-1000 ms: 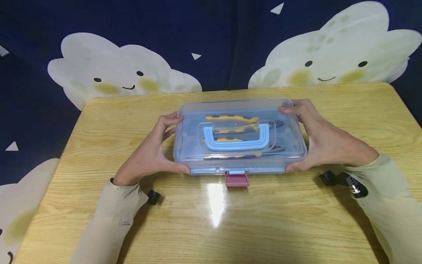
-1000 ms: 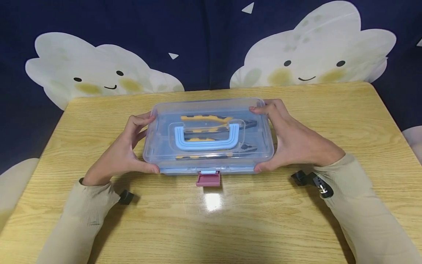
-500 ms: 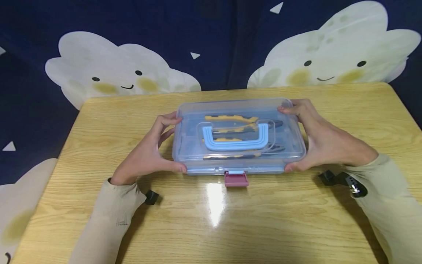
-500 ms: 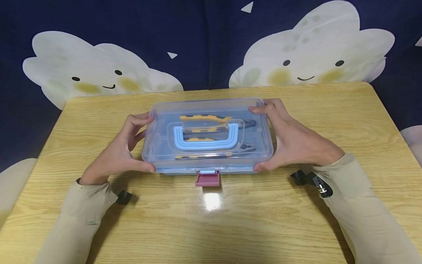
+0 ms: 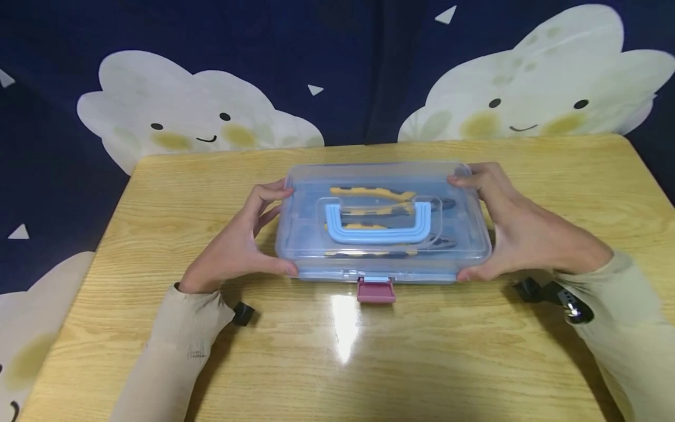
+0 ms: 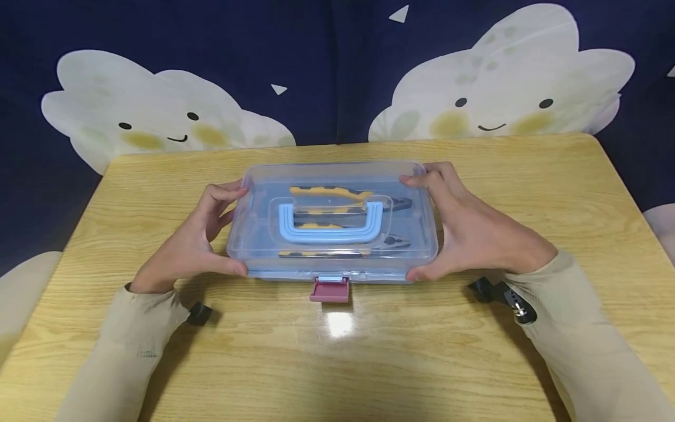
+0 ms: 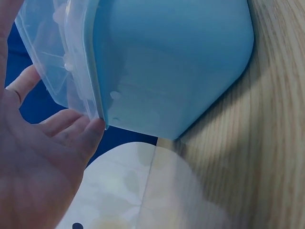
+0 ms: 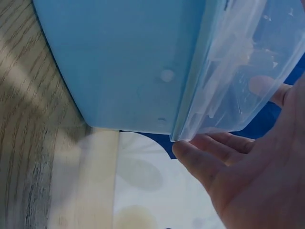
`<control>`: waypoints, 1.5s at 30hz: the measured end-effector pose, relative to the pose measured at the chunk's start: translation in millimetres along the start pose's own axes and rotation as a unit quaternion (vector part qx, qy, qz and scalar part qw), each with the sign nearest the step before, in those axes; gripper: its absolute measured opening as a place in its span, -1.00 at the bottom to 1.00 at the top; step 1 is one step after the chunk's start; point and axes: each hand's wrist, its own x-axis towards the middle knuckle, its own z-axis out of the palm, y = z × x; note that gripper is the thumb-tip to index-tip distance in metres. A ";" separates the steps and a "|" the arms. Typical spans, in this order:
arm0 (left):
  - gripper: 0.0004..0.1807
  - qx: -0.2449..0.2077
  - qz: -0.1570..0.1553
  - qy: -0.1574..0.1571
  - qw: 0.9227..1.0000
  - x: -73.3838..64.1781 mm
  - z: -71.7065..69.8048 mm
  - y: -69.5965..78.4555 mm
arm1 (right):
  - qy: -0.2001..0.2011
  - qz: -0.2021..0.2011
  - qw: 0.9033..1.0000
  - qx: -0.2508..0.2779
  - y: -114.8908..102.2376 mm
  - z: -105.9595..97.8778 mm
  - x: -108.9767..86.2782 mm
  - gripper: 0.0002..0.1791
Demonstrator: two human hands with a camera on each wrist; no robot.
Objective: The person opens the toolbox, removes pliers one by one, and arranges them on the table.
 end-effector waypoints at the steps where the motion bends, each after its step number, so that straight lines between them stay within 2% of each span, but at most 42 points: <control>1: 0.16 0.001 0.000 -0.001 1.000 -0.1 -0.5 -0.1 | -0.001 -0.003 1.000 0.000 -0.6 0.0 0.5 0.51; 7: 0.15 0.027 0.002 -0.001 1.000 -2.3 0.1 2.4 | -0.012 0.004 1.000 -0.004 -3.4 -2.6 0.2 0.52; 15: 0.16 0.081 0.023 -0.016 0.996 -3.4 0.5 12.4 | -0.008 -0.010 1.000 -0.009 -5.7 -5.8 -5.5 0.48; 22: 0.15 0.111 0.029 -0.038 0.993 -8.4 -2.0 19.6 | -0.008 -0.042 0.999 -0.028 -6.0 -7.4 -6.5 0.48; 29: 0.14 0.113 0.035 -0.046 0.992 -10.4 -2.8 21.9 | -0.043 0.016 0.999 -0.015 -14.4 -11.6 -6.7 0.43; 37: 0.13 0.109 0.035 -0.040 0.993 -9.6 -3.7 20.3 | -0.050 0.045 0.997 0.021 -14.1 -10.9 -7.1 0.45; 40: 0.12 0.098 0.042 -0.033 0.994 -8.5 -4.6 17.9 | -0.040 0.029 0.998 0.025 -11.0 -10.7 -6.6 0.45; 45: 0.11 0.071 0.051 -0.010 0.996 -6.7 -6.4 13.4 | -0.022 -0.019 0.999 0.032 -3.9 -11.0 -5.1 0.47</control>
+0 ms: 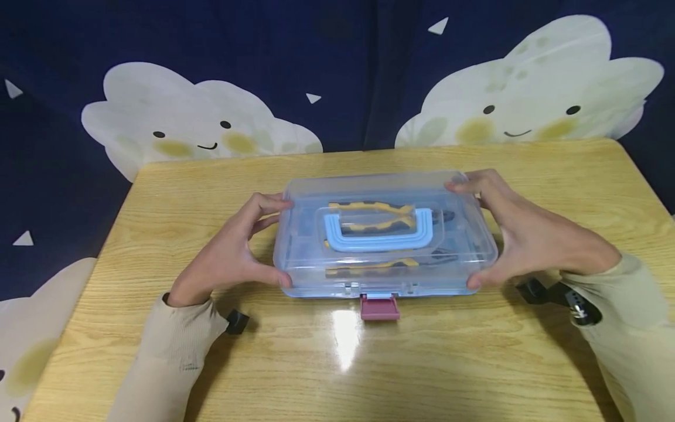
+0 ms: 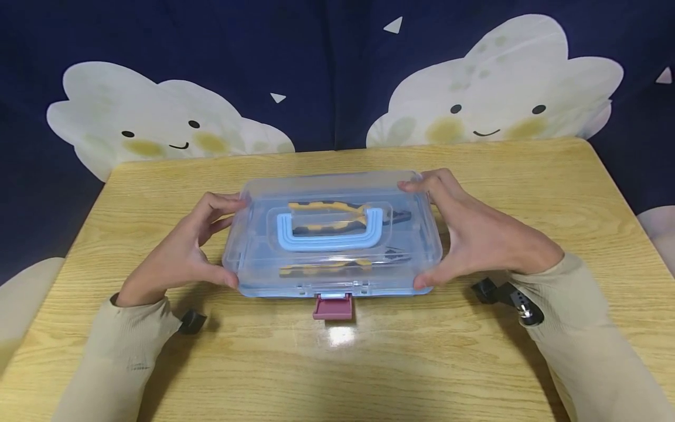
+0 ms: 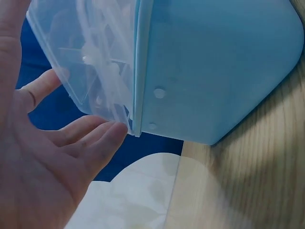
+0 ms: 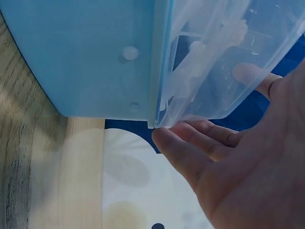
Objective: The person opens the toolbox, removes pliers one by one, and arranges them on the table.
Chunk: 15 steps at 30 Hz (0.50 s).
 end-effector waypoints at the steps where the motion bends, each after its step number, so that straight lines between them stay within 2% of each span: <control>1: 0.11 -0.006 0.001 0.007 1.000 0.1 0.2 -0.2 | -0.001 -0.001 1.000 0.008 0.9 -0.6 -0.3 0.48; 5: 0.13 -0.038 0.003 0.042 0.998 1.1 2.1 -0.3 | -0.006 0.010 0.999 0.040 2.9 -4.2 -1.9 0.46; 9: 0.15 -0.059 0.010 0.061 0.996 3.4 3.5 -0.3 | -0.005 0.026 0.998 0.063 2.8 -6.8 -1.9 0.34; 12: 0.13 -0.061 0.011 0.050 0.997 3.9 1.3 -0.3 | 0.001 0.034 0.997 0.070 2.6 -6.8 -0.5 0.27; 15: 0.14 -0.062 0.008 0.017 0.998 3.2 -4.2 -0.3 | 0.010 0.048 0.995 0.085 1.7 -5.7 0.3 0.21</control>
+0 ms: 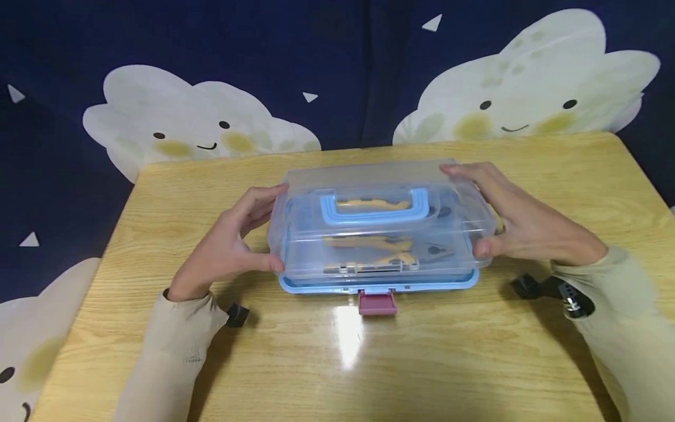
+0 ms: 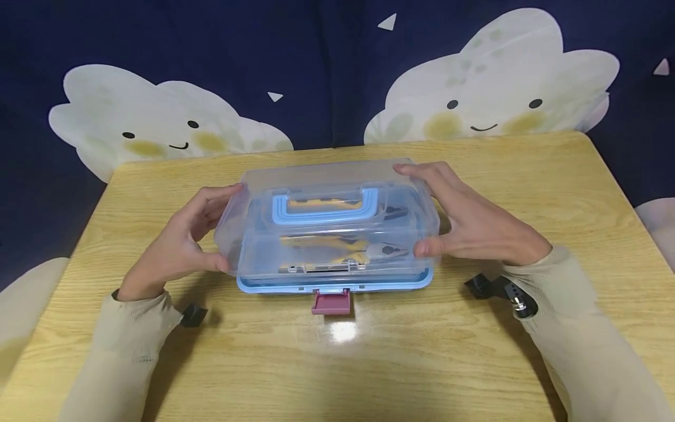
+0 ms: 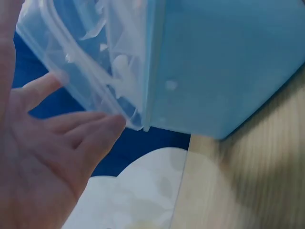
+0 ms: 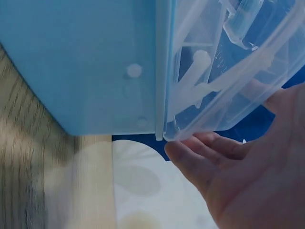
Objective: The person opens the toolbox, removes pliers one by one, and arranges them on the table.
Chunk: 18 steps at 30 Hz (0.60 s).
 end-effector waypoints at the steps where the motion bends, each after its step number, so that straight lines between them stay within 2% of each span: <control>1: 0.17 0.000 -0.002 -0.012 1.000 0.0 -2.1 0.1 | 0.003 0.007 1.000 0.005 -0.1 0.2 0.2 0.20; 7: 0.41 0.004 0.004 -0.062 0.998 -1.3 -10.9 -0.7 | 0.013 0.028 0.999 0.026 0.0 2.0 0.6 0.13; 13: 0.37 0.031 0.041 -0.083 0.995 3.5 -15.3 -2.0 | 0.023 0.026 0.999 0.028 1.2 1.6 -0.3 0.16; 18: 0.33 0.027 0.057 -0.079 0.995 7.1 -14.2 -3.0 | 0.031 0.020 0.999 0.026 -0.4 -0.5 -0.2 0.16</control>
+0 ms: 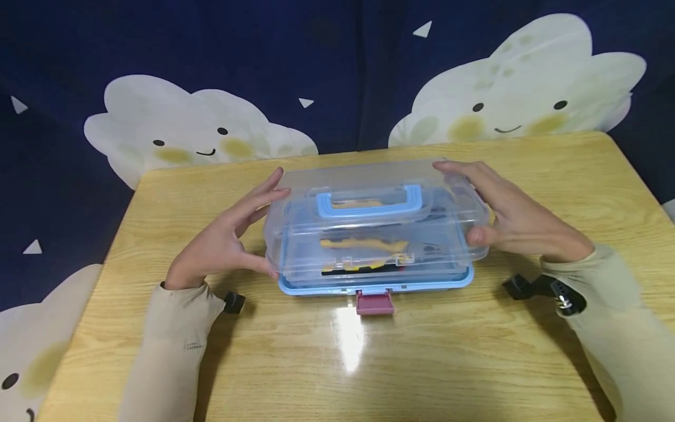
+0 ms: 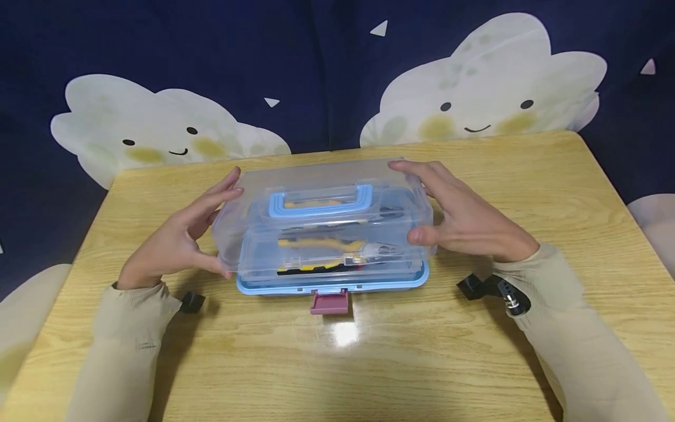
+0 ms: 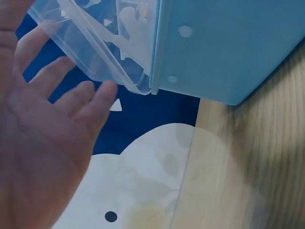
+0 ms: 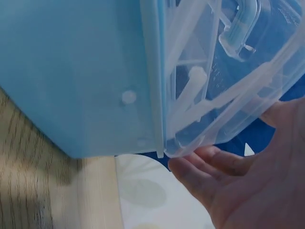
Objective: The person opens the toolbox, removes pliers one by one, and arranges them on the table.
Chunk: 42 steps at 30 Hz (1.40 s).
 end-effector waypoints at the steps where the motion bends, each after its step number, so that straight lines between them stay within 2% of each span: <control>1: 0.32 -0.004 0.004 0.003 1.000 -0.2 0.0 -0.3 | 0.000 -0.003 1.000 0.001 -0.1 0.3 0.5 0.16; 7: 0.30 -0.017 0.018 0.016 1.000 0.3 0.5 -0.3 | -0.013 -0.012 0.999 0.026 -0.6 -3.0 0.2 0.23; 13: 0.31 -0.026 0.016 0.030 0.999 8.0 2.9 0.6 | -0.074 0.037 0.995 0.058 -0.3 -21.6 -9.6 0.58; 16: 0.29 -0.035 0.016 0.030 0.999 13.6 2.6 0.4 | -0.069 0.021 0.996 0.060 6.9 -29.4 -14.9 0.67; 18: 0.29 -0.042 0.016 0.031 0.998 16.3 2.5 -0.1 | -0.064 -0.014 0.995 0.070 12.4 -32.3 -16.5 0.63; 22: 0.32 -0.067 0.008 0.044 0.997 17.6 3.4 -0.6 | -0.072 -0.074 0.989 0.110 21.2 -34.7 -14.8 0.44; 25: 0.33 -0.095 0.005 0.059 0.994 16.9 5.0 -1.6 | -0.080 -0.064 0.982 0.161 25.3 -34.4 -13.0 0.40; 29: 0.33 -0.129 0.015 0.073 0.989 16.0 8.0 -4.1 | -0.057 -0.044 0.976 0.204 28.6 -30.7 -12.5 0.40; 33: 0.31 -0.153 0.027 0.081 0.985 15.4 10.6 -4.8 | -0.035 -0.034 0.973 0.223 27.9 -27.1 -13.2 0.40; 39: 0.30 -0.162 0.021 0.089 0.982 14.2 12.9 0.1 | -0.014 -0.024 0.970 0.240 23.5 -27.5 -14.0 0.39; 42: 0.30 -0.165 0.017 0.092 0.982 14.4 14.0 2.2 | -0.007 -0.042 0.968 0.249 23.8 -28.4 -15.0 0.36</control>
